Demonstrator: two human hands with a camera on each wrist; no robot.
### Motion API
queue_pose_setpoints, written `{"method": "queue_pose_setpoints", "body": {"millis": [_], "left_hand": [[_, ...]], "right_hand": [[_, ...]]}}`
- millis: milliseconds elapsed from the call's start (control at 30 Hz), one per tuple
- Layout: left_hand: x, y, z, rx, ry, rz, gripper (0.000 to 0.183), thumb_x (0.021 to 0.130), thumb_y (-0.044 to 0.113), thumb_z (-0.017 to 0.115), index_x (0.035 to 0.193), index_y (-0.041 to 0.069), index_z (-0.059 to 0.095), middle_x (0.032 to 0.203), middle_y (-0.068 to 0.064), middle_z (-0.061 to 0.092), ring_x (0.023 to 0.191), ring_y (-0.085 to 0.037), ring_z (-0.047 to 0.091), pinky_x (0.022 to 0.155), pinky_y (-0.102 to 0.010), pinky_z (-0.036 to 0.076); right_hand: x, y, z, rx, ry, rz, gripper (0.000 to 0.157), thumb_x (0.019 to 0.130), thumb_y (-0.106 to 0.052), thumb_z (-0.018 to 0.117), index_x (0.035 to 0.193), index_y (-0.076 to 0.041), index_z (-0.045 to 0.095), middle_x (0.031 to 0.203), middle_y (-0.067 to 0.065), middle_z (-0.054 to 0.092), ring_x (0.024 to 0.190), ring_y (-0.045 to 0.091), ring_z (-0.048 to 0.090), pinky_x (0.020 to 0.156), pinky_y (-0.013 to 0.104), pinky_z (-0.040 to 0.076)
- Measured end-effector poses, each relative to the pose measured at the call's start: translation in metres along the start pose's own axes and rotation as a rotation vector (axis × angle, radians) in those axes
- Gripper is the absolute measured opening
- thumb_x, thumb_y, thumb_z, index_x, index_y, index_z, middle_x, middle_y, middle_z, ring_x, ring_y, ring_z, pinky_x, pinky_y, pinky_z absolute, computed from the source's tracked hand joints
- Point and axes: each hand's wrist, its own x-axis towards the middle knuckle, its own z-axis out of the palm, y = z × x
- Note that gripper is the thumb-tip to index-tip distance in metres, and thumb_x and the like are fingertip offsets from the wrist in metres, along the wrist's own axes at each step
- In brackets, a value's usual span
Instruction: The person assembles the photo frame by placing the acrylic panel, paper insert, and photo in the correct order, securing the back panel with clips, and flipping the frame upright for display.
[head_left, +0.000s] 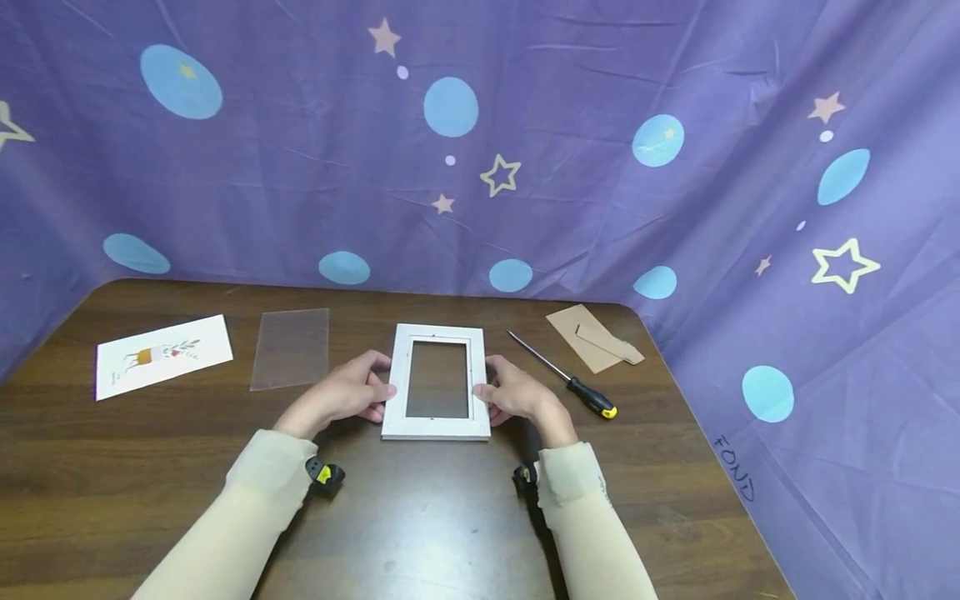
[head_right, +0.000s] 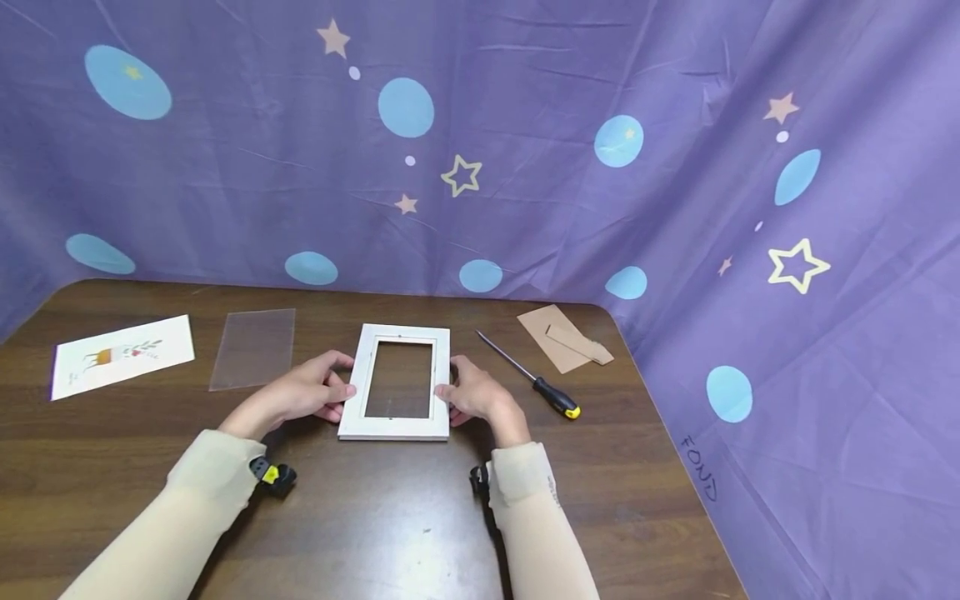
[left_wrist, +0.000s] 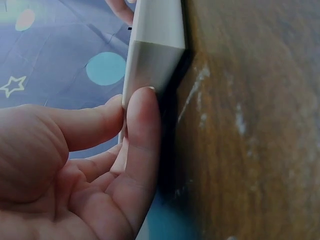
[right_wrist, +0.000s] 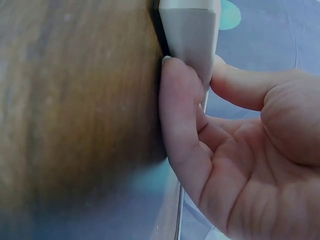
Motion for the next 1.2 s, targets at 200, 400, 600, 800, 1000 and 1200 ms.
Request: {"method": "queue_pose_setpoints", "body": {"millis": [200, 400, 600, 800, 1000, 1200], "left_hand": [[0.000, 0.000, 0.000, 0.011, -0.001, 0.000, 0.058, 0.104, 0.004, 0.064, 0.153, -0.008, 0.036, 0.098, -0.017, 0.061, 0.074, -0.020, 0.066, 0.069, -0.033, 0.066], [-0.003, -0.002, -0.004, 0.023, -0.010, 0.005, 0.058, 0.104, 0.005, 0.065, 0.153, -0.008, 0.036, 0.097, -0.018, 0.061, 0.075, -0.021, 0.065, 0.068, -0.034, 0.066], [-0.003, -0.004, -0.008, 0.022, -0.011, 0.016, 0.057, 0.105, 0.007, 0.064, 0.152, -0.009, 0.037, 0.094, -0.016, 0.061, 0.072, -0.018, 0.065, 0.065, -0.031, 0.065], [-0.005, -0.004, -0.027, 0.127, 0.078, 0.061, 0.057, 0.107, 0.018, 0.064, 0.152, -0.008, 0.042, 0.100, -0.020, 0.067, 0.078, -0.021, 0.067, 0.068, -0.032, 0.063], [-0.009, -0.008, -0.052, 0.268, 0.202, 0.063, 0.063, 0.107, 0.030, 0.064, 0.155, -0.004, 0.041, 0.113, -0.021, 0.071, 0.095, -0.029, 0.068, 0.077, -0.038, 0.057], [-0.014, -0.017, -0.072, 0.352, 0.297, 0.032, 0.071, 0.105, 0.038, 0.065, 0.157, -0.003, 0.038, 0.123, -0.024, 0.066, 0.105, -0.037, 0.063, 0.079, -0.042, 0.052]], "right_hand": [[0.000, 0.001, 0.000, -0.023, 0.008, 0.001, 0.060, 0.108, -0.009, 0.061, 0.161, 0.000, 0.033, 0.094, 0.019, 0.063, 0.073, 0.027, 0.068, 0.067, 0.043, 0.067], [0.000, -0.002, 0.004, -0.051, 0.010, 0.005, 0.061, 0.108, -0.009, 0.062, 0.161, 0.000, 0.033, 0.095, 0.019, 0.062, 0.070, 0.027, 0.069, 0.064, 0.041, 0.067], [-0.002, -0.003, 0.003, -0.044, 0.006, 0.004, 0.062, 0.107, -0.009, 0.062, 0.161, 0.000, 0.032, 0.095, 0.019, 0.063, 0.070, 0.026, 0.069, 0.063, 0.041, 0.067], [-0.002, -0.002, 0.000, -0.037, 0.005, 0.013, 0.063, 0.107, -0.009, 0.063, 0.162, -0.002, 0.031, 0.095, 0.019, 0.063, 0.071, 0.027, 0.069, 0.064, 0.041, 0.067], [-0.002, -0.001, -0.003, -0.036, 0.006, 0.017, 0.063, 0.108, -0.010, 0.063, 0.162, -0.002, 0.032, 0.094, 0.020, 0.063, 0.071, 0.028, 0.069, 0.064, 0.042, 0.067], [-0.001, -0.002, -0.002, -0.045, 0.000, 0.008, 0.063, 0.107, -0.011, 0.063, 0.162, -0.001, 0.033, 0.094, 0.020, 0.064, 0.071, 0.027, 0.069, 0.064, 0.041, 0.067]]}}
